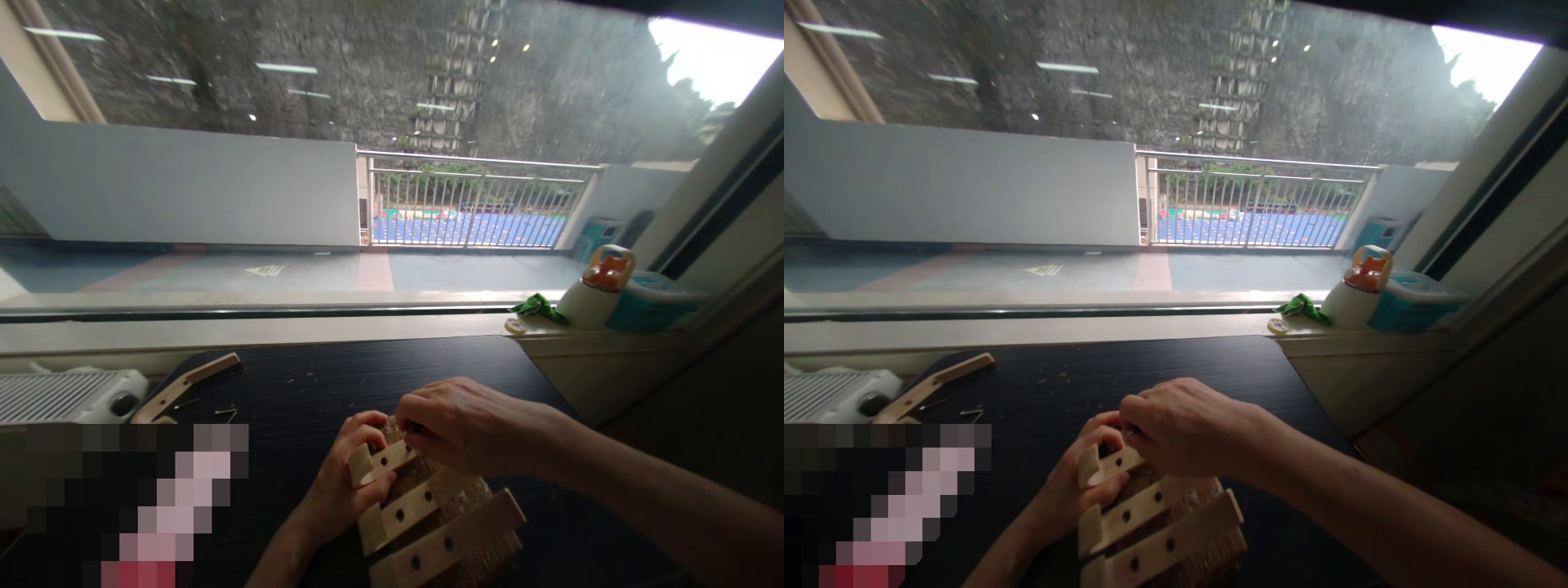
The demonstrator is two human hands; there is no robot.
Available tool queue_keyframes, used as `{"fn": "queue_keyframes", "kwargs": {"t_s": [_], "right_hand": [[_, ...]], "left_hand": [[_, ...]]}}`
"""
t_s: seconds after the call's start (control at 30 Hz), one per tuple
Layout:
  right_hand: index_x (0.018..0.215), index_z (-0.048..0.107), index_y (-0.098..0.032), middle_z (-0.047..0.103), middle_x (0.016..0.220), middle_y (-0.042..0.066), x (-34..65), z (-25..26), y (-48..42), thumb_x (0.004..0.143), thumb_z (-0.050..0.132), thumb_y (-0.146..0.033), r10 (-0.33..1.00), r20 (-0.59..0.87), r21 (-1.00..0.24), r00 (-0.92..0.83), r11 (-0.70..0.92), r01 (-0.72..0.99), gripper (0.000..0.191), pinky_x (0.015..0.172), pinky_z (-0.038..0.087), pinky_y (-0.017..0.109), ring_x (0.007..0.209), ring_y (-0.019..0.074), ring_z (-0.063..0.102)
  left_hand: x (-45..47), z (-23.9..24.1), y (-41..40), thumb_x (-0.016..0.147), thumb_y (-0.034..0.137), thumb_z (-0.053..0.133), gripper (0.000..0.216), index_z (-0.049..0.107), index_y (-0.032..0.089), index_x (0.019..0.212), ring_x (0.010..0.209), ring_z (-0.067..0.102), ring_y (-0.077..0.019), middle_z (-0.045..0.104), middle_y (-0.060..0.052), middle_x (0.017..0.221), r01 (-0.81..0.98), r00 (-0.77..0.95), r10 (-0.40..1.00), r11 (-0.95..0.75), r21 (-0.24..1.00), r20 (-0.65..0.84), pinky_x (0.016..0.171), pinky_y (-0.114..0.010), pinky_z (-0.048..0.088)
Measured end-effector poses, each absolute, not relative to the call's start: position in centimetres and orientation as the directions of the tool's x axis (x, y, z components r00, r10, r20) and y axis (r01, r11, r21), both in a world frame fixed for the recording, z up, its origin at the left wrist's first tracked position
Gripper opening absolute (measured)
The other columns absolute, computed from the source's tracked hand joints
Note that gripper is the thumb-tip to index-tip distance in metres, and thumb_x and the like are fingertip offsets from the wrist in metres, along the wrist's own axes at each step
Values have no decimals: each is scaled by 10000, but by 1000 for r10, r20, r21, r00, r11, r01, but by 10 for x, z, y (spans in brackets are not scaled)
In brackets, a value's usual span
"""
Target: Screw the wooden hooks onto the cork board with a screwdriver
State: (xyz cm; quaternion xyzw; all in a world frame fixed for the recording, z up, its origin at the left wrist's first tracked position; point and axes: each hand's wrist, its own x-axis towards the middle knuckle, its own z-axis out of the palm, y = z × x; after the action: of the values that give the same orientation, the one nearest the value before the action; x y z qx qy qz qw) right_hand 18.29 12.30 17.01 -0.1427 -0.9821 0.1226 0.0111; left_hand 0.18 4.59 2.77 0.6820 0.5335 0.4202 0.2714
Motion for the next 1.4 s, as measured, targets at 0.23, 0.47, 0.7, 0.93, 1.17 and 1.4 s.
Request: {"fn": "queue_keyframes", "kwargs": {"t_s": [0.23,0.47,0.7,0.93,1.17,1.4], "right_hand": [[922,522,-153,617,779,39,186,164,128,910,382,-244,338,7,-251,-941,912,325,167,622,333,247,699,135,546],[901,511,-166,612,767,26,187,164,129,910,381,-249,369,12,-245,-930,902,355,154,601,319,248,672,129,535],[902,515,-164,622,770,34,185,163,130,914,373,-257,368,-5,-226,-930,905,360,170,606,312,249,679,130,547],[899,533,-169,616,696,17,180,155,130,904,399,-305,435,-11,-212,-900,879,428,191,549,263,246,611,117,534],[800,589,-178,628,643,23,174,154,134,880,414,-343,551,3,-7,-835,835,551,254,510,216,271,562,125,540],[817,645,-175,657,802,45,166,192,127,761,566,-188,306,-211,75,-928,952,297,98,518,281,255,717,165,602]], "left_hand": [[2,27,46,669,94,614,205,522,204,816,1080,513,-236,511,-78,1171,491,78,951,-299,819,300,927,-366,417],[2,26,46,675,87,610,207,525,201,825,1095,502,-238,504,-87,1178,489,82,951,-298,820,297,936,-376,416],[2,26,45,667,91,618,209,532,204,821,1092,509,-240,516,-86,1182,502,78,949,-301,811,304,932,-371,425],[2,26,47,669,106,623,197,547,204,821,1086,517,-249,533,-85,1170,505,63,948,-299,809,311,921,-373,432],[3,26,46,671,99,625,183,542,198,802,1075,514,-243,529,-89,1152,483,64,947,-305,821,314,926,-389,423],[3,24,45,668,101,635,196,548,200,812,1087,501,-244,530,-87,1163,471,64,944,-315,824,324,937,-392,413]]}}
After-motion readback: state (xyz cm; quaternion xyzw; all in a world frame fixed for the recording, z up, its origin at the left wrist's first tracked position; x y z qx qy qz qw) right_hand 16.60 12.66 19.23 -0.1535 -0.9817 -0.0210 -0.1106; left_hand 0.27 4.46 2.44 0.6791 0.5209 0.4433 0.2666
